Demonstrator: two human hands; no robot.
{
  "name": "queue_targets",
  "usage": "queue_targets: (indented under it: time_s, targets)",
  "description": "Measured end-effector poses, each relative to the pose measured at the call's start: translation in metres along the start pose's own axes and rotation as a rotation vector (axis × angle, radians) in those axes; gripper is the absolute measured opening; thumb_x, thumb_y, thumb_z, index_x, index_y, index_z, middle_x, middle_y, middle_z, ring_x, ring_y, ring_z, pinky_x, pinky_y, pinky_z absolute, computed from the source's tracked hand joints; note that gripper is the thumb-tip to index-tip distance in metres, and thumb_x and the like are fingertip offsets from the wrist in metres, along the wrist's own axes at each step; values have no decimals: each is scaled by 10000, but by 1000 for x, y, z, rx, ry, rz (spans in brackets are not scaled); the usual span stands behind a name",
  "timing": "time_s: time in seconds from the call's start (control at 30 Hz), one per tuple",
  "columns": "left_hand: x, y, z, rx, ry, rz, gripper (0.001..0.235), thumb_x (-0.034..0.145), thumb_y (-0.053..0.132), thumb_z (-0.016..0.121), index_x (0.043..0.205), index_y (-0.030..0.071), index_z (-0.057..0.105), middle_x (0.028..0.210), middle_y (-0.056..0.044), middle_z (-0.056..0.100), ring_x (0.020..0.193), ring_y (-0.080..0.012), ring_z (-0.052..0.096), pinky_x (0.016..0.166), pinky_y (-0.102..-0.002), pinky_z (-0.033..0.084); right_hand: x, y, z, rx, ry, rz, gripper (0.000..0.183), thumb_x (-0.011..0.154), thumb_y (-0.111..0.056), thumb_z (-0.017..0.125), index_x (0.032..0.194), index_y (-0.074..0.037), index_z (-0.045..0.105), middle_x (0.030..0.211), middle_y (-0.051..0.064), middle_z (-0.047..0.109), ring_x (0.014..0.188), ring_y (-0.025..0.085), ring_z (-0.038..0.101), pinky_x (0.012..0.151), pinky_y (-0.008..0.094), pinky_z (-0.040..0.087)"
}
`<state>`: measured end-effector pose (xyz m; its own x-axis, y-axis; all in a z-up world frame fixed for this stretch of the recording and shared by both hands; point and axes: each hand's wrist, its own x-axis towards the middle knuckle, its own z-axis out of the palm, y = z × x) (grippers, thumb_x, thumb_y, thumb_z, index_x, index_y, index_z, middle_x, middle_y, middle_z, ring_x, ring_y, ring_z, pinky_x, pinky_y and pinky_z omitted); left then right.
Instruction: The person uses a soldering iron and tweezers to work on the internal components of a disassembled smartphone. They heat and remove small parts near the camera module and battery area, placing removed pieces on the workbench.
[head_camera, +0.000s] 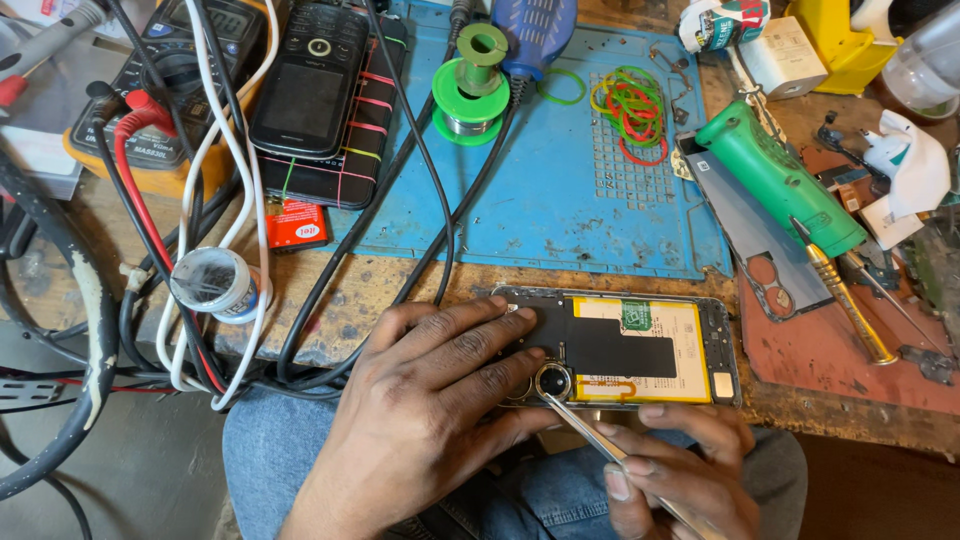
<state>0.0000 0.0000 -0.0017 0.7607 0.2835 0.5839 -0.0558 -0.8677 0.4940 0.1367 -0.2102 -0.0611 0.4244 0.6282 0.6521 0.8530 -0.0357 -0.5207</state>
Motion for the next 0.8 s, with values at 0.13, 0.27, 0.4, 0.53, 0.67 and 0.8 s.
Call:
queue_targets:
  time_s: [0.13,0.27,0.4,0.53,0.67,0.8]
  targets:
    - [-1,0,1,-2,-1,3,400,810,332,843,1123,95,769,1247,-62,729,1214,-259,656,967,-396,468,-8,-3,8,-8,15,-20,212,956,-231,689,1122,-217,558,1001,4,776,1267,157,570,1269,412,220]
    - [1,1,0,-2,-7,1,411,796,332,845,1116,87,767,1249,-64,726,1211,-263,657,976,-398,473,-14,2,20,45,97,-22,192,981,-236,656,1138,-239,546,1017,18,783,1286,158,581,1318,421,166]
    - [0,2,-2,-5,-13,-12,416,779,324,849,1109,84,767,1255,-66,727,1208,-264,655,971,-403,469,-12,2,22,61,78,-26,188,999,-217,663,1149,-224,550,1041,36,779,1297,162,572,1326,419,160]
    - [1,2,-2,-5,-11,-12,423,778,319,850,1116,80,765,1257,-70,726,1204,-268,651,977,-406,471,-1,-6,10,57,23,39,168,963,-200,705,1092,-215,600,1028,31,790,1244,145,603,1306,398,212]
    - [2,4,-2,-3,-22,-19,419,778,307,848,1120,81,764,1265,-69,722,1219,-269,651,988,-401,476,9,-12,-1,52,-39,109,140,933,-195,724,1031,-219,627,1017,12,797,1221,149,637,1287,390,248]
    - [3,5,-3,0,-28,-16,417,785,296,841,1135,83,765,1274,-76,713,1219,-272,645,981,-409,473,13,-15,7,44,-8,57,134,940,-197,715,1038,-216,627,1022,7,793,1203,129,642,1284,388,230]
